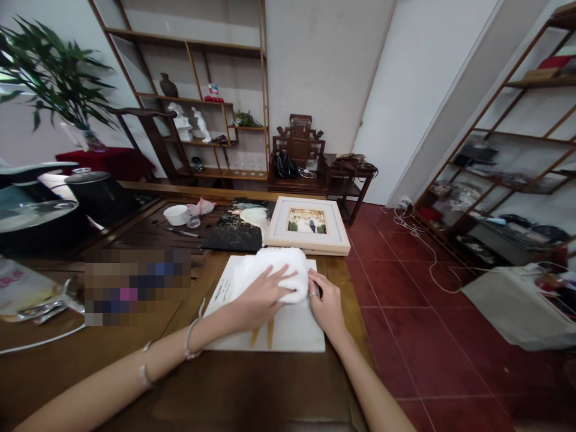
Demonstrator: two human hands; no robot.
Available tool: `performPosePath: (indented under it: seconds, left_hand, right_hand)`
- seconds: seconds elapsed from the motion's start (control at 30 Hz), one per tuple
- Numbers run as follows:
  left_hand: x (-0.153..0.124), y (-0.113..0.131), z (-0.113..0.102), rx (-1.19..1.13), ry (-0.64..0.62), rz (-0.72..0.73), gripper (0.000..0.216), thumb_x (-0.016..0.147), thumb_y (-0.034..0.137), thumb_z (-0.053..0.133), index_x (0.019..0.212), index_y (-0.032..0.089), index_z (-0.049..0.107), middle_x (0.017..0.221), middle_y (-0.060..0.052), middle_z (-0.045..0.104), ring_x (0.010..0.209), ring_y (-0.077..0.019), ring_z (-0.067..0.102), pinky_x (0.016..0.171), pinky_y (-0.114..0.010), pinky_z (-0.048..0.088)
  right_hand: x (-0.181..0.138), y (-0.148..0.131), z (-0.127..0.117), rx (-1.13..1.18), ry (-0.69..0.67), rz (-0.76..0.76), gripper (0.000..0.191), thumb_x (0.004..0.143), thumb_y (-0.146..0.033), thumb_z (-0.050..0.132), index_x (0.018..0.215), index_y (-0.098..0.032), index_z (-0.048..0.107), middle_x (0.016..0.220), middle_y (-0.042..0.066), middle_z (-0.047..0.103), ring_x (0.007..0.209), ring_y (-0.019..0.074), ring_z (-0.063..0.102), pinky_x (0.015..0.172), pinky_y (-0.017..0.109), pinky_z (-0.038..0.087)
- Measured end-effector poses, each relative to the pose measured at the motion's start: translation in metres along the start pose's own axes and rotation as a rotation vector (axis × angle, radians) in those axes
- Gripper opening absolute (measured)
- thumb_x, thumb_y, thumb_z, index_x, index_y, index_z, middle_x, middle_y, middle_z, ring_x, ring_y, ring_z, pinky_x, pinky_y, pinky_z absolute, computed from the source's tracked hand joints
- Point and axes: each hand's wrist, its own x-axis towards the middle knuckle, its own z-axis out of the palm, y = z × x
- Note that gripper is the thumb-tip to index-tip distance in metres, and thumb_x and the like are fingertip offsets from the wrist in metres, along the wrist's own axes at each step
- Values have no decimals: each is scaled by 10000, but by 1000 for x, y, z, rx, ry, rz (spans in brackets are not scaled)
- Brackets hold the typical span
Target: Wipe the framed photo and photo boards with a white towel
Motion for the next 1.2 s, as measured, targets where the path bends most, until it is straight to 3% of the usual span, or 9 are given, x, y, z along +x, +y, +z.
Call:
performPosePath:
  seconds: [0.17, 0.3, 0.47, 0.57, 0.73, 0.87, 0.97, 1.1, 1.2]
  left_hand:
    - [11, -13, 1, -179, 72, 42, 355, 965, 262, 329, 1270, 227, 506, 1436, -19, 406, 1402, -192, 146, 1138, -450, 130]
    - [12, -15, 2, -208, 47, 175, 309, 975, 251, 331, 1181, 219, 558, 1414, -1, 439, 1407, -169, 109, 1149, -406, 109]
    - [8, -16, -5, -104, 5, 206, 306, 960, 164, 331, 1178, 175, 544, 1364, -49, 494, 1379, -191, 234, 1127, -402, 198]
    - [-2, -12, -14, 64, -45, 153, 321, 900, 76, 369, 1152, 130, 561, 1333, -131, 510, 1350, -248, 301, 1068, -474, 290]
    - [-30, 19, -13, 220, -202, 28, 476, 720, 84, 613, 1187, 172, 585, 1427, -169, 385, 1294, -393, 353, 930, -636, 379]
    - [-60, 57, 11, 209, -236, 48, 280, 856, 198, 527, 1093, 197, 675, 1426, -157, 378, 1277, -446, 352, 898, -682, 380]
    - [-72, 68, 14, 161, -270, 117, 241, 858, 264, 548, 1032, 210, 705, 1435, -142, 362, 1279, -446, 350, 906, -649, 397]
    - [-56, 47, -6, 142, -285, 50, 400, 805, 214, 591, 1204, 231, 597, 1481, -136, 284, 1331, -397, 283, 955, -611, 370]
    - [-32, 17, -16, 192, -175, -5, 448, 810, 92, 499, 1238, 212, 559, 1487, -129, 283, 1356, -349, 254, 991, -581, 344]
  right_hand:
    - [0, -5, 0, -4, -54, -74, 257, 846, -217, 473, 896, -227, 725, 1043, 73, 713, 1097, 258, 607, 951, 416, 465]
    - [-1, -8, 0, -28, -116, -158, 261, 799, -138, 476, 889, -217, 708, 1048, 73, 703, 1036, 247, 620, 894, 376, 483]
    - [-2, -10, -3, -30, -165, -173, 289, 793, -116, 473, 912, -217, 716, 1044, 69, 706, 995, 244, 631, 862, 373, 496]
    - [-1, -10, -2, -14, -160, -170, 302, 836, -146, 460, 959, -237, 720, 1071, 54, 704, 1079, 244, 610, 922, 403, 483]
    - [-1, -4, 4, -25, -77, -126, 266, 853, -207, 495, 993, -215, 721, 1089, 90, 697, 1106, 252, 610, 982, 464, 465]
    - [-2, -1, 6, -24, -82, -115, 262, 861, -224, 494, 993, -208, 721, 1096, 92, 694, 1112, 245, 607, 989, 462, 470]
    - [-3, -1, 5, -17, -84, -113, 260, 862, -227, 498, 997, -197, 718, 1101, 96, 692, 1124, 243, 599, 996, 457, 466]
    - [-2, -2, 5, -23, -89, -115, 260, 863, -224, 493, 991, -200, 718, 1106, 94, 689, 1123, 243, 599, 1001, 460, 460]
    - [-1, -2, 4, -31, -93, -109, 257, 861, -232, 495, 974, -194, 723, 1104, 98, 690, 1118, 248, 603, 1002, 455, 460]
